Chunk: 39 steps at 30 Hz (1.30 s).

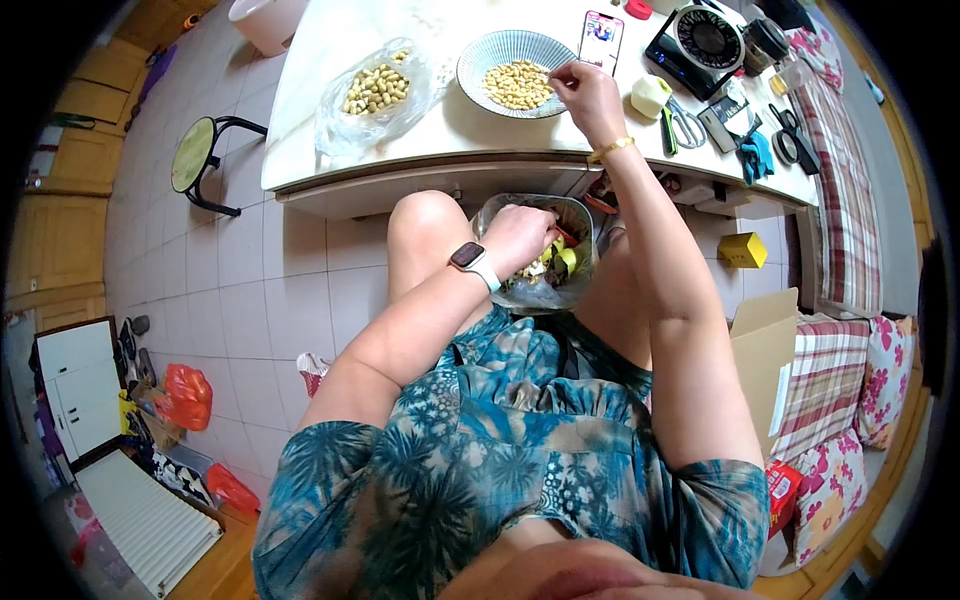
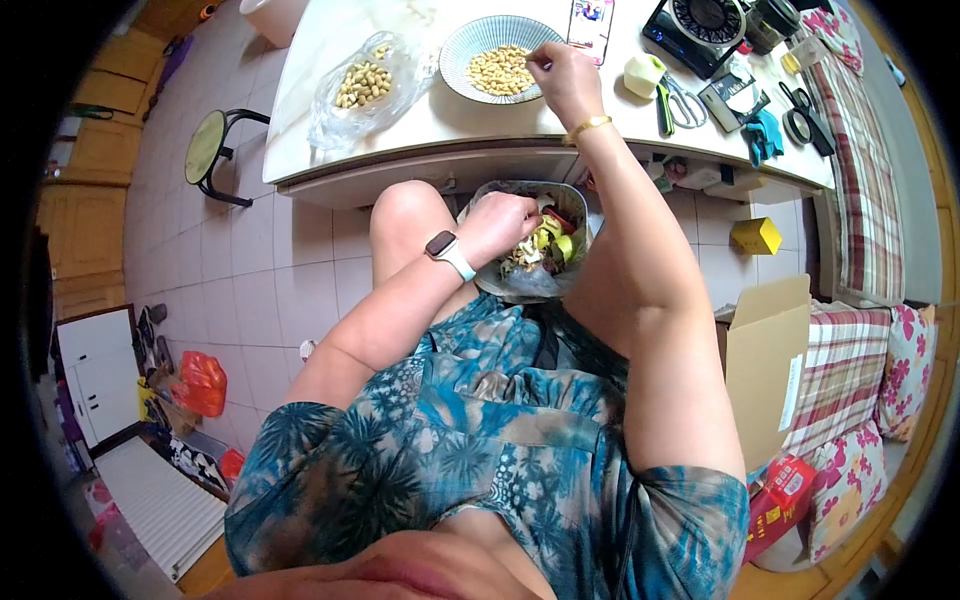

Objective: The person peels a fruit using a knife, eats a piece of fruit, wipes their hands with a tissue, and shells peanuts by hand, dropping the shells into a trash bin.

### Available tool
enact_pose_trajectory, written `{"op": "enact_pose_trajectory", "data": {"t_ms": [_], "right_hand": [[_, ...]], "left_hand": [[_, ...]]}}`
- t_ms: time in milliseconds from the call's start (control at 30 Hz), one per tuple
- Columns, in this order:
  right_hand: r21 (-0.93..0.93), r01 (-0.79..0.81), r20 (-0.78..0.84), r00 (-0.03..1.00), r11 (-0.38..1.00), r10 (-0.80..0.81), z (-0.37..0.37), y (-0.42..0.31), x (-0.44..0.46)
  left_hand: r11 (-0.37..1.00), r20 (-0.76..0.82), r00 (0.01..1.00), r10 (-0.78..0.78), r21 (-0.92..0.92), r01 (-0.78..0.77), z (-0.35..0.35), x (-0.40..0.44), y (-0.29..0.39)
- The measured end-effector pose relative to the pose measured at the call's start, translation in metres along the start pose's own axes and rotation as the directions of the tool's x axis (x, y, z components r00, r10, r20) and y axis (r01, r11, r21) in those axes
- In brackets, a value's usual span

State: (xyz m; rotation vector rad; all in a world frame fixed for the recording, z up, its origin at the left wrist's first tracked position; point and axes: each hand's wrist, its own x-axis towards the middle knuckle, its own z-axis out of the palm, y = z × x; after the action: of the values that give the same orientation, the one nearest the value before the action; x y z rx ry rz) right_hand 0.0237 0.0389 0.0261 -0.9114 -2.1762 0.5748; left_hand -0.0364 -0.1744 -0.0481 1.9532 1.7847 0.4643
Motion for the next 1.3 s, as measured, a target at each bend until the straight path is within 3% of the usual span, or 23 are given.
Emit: {"op": "enact_pose_trajectory", "data": {"t_ms": [100,133,233,300,367,433,500,533,567,600,667,800,867,1067,1300], "right_hand": [[0.044,-0.064,0.002,0.998,0.997,0.064,-0.018,-0.012,-0.03],[0.068,-0.108,0.075,0.992,0.992,0.103,-0.018,-0.009,-0.044],[0.202,-0.219,0.222,0.959,0.954,0.174,-0.023,-0.013,-0.093],[0.273,-0.231,0.228,0.959,0.934,0.17,-0.02,-0.003,-0.127],[0.182,-0.251,0.291,0.937,0.951,0.192,-0.024,0.007,-0.145],[0.207,-0.206,0.256,0.955,0.957,0.15,-0.024,0.01,-0.153],[0.15,-0.258,0.313,0.928,0.954,0.202,-0.027,0.001,-0.151],[0.094,-0.241,0.332,0.922,0.966,0.198,-0.03,-0.008,-0.147],[0.095,-0.239,0.334,0.922,0.966,0.195,-0.028,-0.005,-0.148],[0.105,-0.196,0.335,0.93,0.975,0.151,-0.022,-0.002,-0.148],[0.118,-0.152,0.34,0.935,0.981,0.104,-0.019,-0.005,-0.148],[0.054,-0.064,0.415,0.909,0.997,0.036,-0.02,-0.016,-0.152],[0.062,-0.02,0.427,0.904,0.998,-0.009,-0.018,-0.017,-0.151],[0.05,0.027,0.402,0.915,0.998,-0.045,-0.018,-0.012,-0.152],[0.03,0.023,0.441,0.897,0.999,-0.034,-0.016,-0.012,-0.152]], "left_hand": [[0.995,-0.027,0.998,-0.055,-0.087,0.052,-0.011,-0.006,0.01],[0.989,-0.008,0.997,-0.075,-0.125,0.074,-0.015,-0.008,0.013],[0.999,-0.07,0.997,0.035,-0.029,-0.037,-0.014,-0.017,0.01],[1.0,-0.044,0.999,0.006,-0.026,-0.007,-0.022,-0.022,0.008],[0.993,-0.301,0.954,0.006,-0.11,-0.041,-0.046,-0.028,0.01],[0.996,-0.414,0.907,-0.076,-0.082,0.046,-0.08,-0.031,0.011],[0.995,-0.559,0.823,-0.096,-0.069,0.07,-0.117,-0.034,-0.006],[0.984,-0.611,0.774,-0.168,-0.157,0.09,-0.131,-0.036,-0.017],[0.976,-0.648,0.73,-0.216,-0.13,0.174,-0.146,-0.038,-0.028],[0.979,-0.732,0.651,-0.201,-0.135,0.151,-0.146,-0.033,-0.062],[0.96,-0.776,0.596,-0.208,-0.046,0.275,-0.16,-0.029,-0.111],[0.904,-0.768,0.534,-0.354,-0.135,0.406,-0.161,-0.027,-0.198],[0.843,-0.67,0.583,-0.46,-0.124,0.523,-0.159,-0.031,-0.218],[0.812,-0.721,0.541,-0.433,-0.051,0.582,-0.156,-0.025,-0.238],[0.736,-0.646,0.588,-0.486,0.059,0.674,-0.171,-0.012,-0.244]]}}
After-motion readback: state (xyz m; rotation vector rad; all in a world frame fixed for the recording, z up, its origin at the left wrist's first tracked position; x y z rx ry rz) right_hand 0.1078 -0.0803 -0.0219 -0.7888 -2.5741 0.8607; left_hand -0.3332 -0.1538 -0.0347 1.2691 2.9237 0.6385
